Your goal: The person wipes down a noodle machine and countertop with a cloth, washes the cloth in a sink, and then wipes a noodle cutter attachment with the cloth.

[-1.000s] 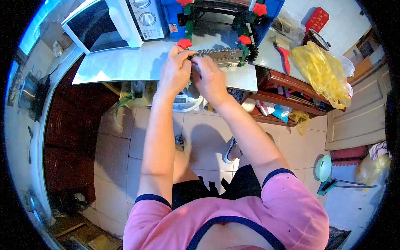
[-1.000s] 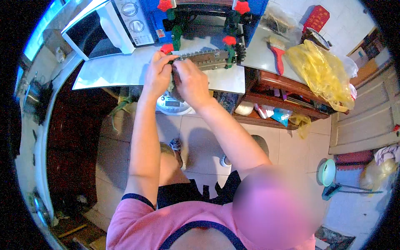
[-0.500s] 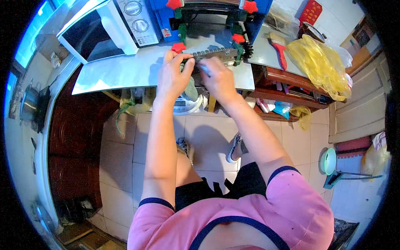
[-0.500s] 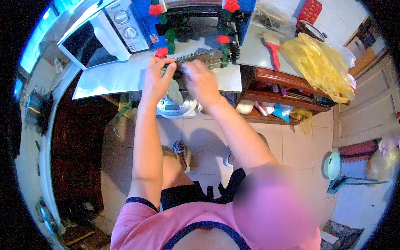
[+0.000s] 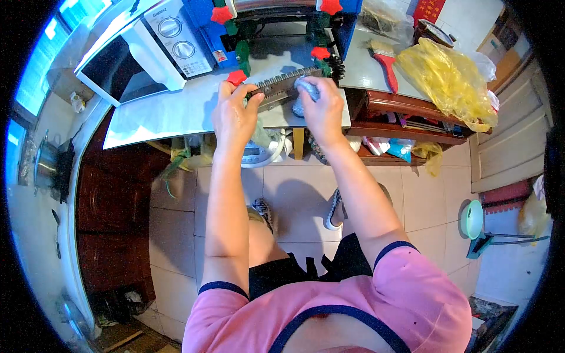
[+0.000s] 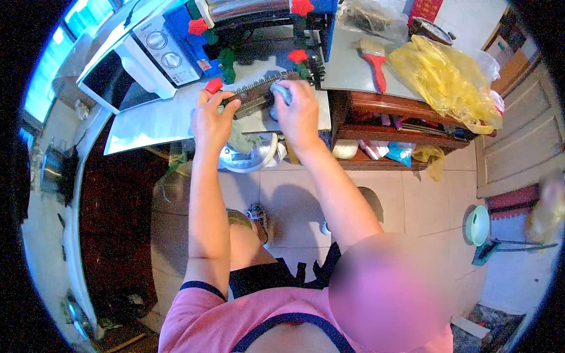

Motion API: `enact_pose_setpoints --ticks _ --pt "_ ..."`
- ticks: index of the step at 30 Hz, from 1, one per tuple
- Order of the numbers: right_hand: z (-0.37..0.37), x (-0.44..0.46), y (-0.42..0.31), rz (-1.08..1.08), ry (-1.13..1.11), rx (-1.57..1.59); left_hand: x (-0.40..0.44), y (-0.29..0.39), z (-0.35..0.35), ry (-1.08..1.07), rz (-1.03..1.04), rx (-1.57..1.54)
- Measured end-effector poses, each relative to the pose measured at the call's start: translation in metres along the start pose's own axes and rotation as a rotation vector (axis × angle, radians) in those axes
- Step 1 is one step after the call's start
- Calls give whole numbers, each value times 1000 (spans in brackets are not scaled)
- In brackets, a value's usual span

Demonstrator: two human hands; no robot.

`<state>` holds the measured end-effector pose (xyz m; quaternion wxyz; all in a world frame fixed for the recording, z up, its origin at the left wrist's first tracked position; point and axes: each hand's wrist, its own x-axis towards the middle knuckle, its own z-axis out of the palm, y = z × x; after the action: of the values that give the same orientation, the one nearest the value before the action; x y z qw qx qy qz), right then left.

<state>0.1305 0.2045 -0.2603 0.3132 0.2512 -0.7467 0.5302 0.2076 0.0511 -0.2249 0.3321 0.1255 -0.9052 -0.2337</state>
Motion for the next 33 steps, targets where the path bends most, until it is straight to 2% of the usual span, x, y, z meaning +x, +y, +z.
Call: enact_pose_setpoints --ticks 3,6,8,11,12,15,17,22,24,28,30,33 --pt "25 -16 -19 -114 -86 77 1 -7 5 1 3 -7" --pt "26 -15 -16 -78 -154 64 2 -13 7 -6 13 -89" --pt "11 -3 1 -84 -103 -24 1 -11 4 5 35 -57" --pt "-30 12 3 74 -46 -98 0 -7 0 3 8 -72" --pt "-40 12 2 70 -76 -246 1 -10 1 4 0 -71" --pt "-41 5 6 50 -120 -302 -2 -12 3 6 26 -80" --pt "-22 0 9 -139 -141 -409 -1 -11 2 12 56 -72" --pt "34 -30 -25 -241 -229 -197 0 -12 3 -21 34 -71" --pt "21 -25 -17 -233 -224 -181 3 -15 3 -30 32 -73" --pt "-20 -3 9 -95 -153 -345 3 -16 1 2 68 -106" --pt "-14 -10 10 -124 -114 -327 0 -14 0 1 81 -104" --pt "25 -29 -9 -301 -200 -210 1 -14 0 -22 45 -94"
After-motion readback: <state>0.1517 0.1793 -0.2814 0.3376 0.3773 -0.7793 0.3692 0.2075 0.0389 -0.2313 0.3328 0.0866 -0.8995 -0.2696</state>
